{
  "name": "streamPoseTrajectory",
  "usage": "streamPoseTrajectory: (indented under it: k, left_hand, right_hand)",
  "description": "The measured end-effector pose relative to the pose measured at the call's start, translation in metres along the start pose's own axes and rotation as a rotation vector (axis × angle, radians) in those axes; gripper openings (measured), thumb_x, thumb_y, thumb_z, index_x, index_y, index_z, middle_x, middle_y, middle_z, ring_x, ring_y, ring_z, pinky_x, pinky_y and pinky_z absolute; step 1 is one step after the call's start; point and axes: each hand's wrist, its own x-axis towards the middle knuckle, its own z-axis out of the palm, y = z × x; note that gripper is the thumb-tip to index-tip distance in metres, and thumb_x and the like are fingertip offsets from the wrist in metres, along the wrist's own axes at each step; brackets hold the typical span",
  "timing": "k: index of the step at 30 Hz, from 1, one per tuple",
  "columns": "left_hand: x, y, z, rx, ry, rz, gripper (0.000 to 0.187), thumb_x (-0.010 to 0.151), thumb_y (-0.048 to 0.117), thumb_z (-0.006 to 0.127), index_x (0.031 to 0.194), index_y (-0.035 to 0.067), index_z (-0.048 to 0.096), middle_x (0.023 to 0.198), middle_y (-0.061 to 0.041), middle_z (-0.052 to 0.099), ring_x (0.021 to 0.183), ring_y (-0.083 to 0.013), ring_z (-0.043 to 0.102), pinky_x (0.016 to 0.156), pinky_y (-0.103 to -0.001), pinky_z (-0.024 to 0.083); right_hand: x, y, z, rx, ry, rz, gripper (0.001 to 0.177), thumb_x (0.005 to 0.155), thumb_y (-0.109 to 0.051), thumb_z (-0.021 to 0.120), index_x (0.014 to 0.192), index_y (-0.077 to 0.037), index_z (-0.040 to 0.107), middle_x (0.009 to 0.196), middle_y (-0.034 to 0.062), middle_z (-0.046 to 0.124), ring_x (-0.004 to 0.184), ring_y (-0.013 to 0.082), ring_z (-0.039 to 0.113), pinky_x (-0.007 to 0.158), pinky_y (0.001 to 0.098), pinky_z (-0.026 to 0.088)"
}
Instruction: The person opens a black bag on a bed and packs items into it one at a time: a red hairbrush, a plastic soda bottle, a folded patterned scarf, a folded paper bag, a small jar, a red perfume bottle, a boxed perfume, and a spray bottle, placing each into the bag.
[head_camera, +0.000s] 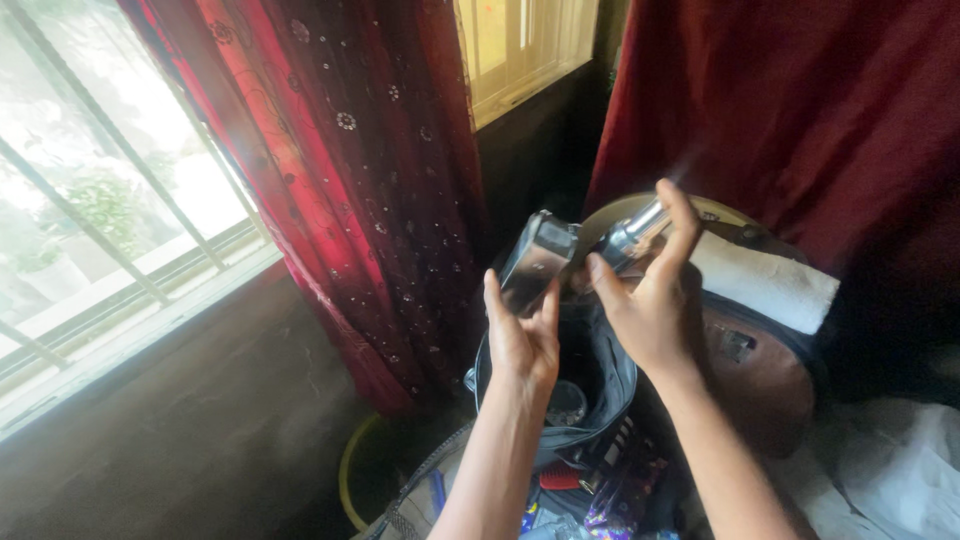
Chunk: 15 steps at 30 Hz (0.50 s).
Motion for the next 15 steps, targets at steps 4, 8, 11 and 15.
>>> streamPoseTrajectory:
  k: [4,8,11,15]
  left_hand:
    - [-0.004,0.014,0.011,0.195,-0.087,-0.048,0.057,0.095,0.038,0.073,0.131,0.000,0.051,0.132,-0.022,0.058,0.113,-0.0309,0.062,0.095,-0.040,0.058]
    - [-0.015,0.024,0.014,0.184,-0.074,0.048,0.056,0.087,0.034,0.075,0.127,0.002,0.051,0.123,-0.018,0.063,0.110,-0.0264,0.070,0.090,-0.040,0.065]
    - [-0.017,0.027,0.009,0.474,0.177,0.104,0.056,0.083,0.031,0.073,0.127,0.010,0.046,0.118,-0.015,0.062,0.105,-0.0308,0.071,0.084,-0.045,0.066]
    - [-0.015,0.023,0.005,0.301,0.094,0.009,0.057,0.088,0.032,0.072,0.132,0.007,0.046,0.123,-0.019,0.064,0.110,-0.0325,0.072,0.089,-0.042,0.063]
  right_hand:
    - [-0.001,0.000,0.004,0.120,-0.030,-0.078,0.094,0.086,-0.003,0.077,0.156,-0.017,0.017,0.139,0.0276,0.055,0.124,0.0393,0.066,0.097,0.0503,0.058]
    - [0.004,-0.003,-0.015,0.277,0.015,-0.002,0.090,0.098,-0.007,0.074,0.160,-0.019,0.011,0.143,0.0265,0.046,0.121,0.0361,0.066,0.093,0.0449,0.063]
    - [0.011,-0.007,-0.020,0.561,0.037,0.162,0.092,0.096,-0.011,0.072,0.158,-0.022,0.005,0.133,0.0228,0.051,0.109,0.0306,0.070,0.084,0.0415,0.063]
    - [0.017,-0.012,-0.014,0.381,0.023,0.003,0.090,0.099,-0.007,0.072,0.159,-0.021,0.007,0.137,0.0236,0.049,0.114,0.0307,0.070,0.090,0.0407,0.062]
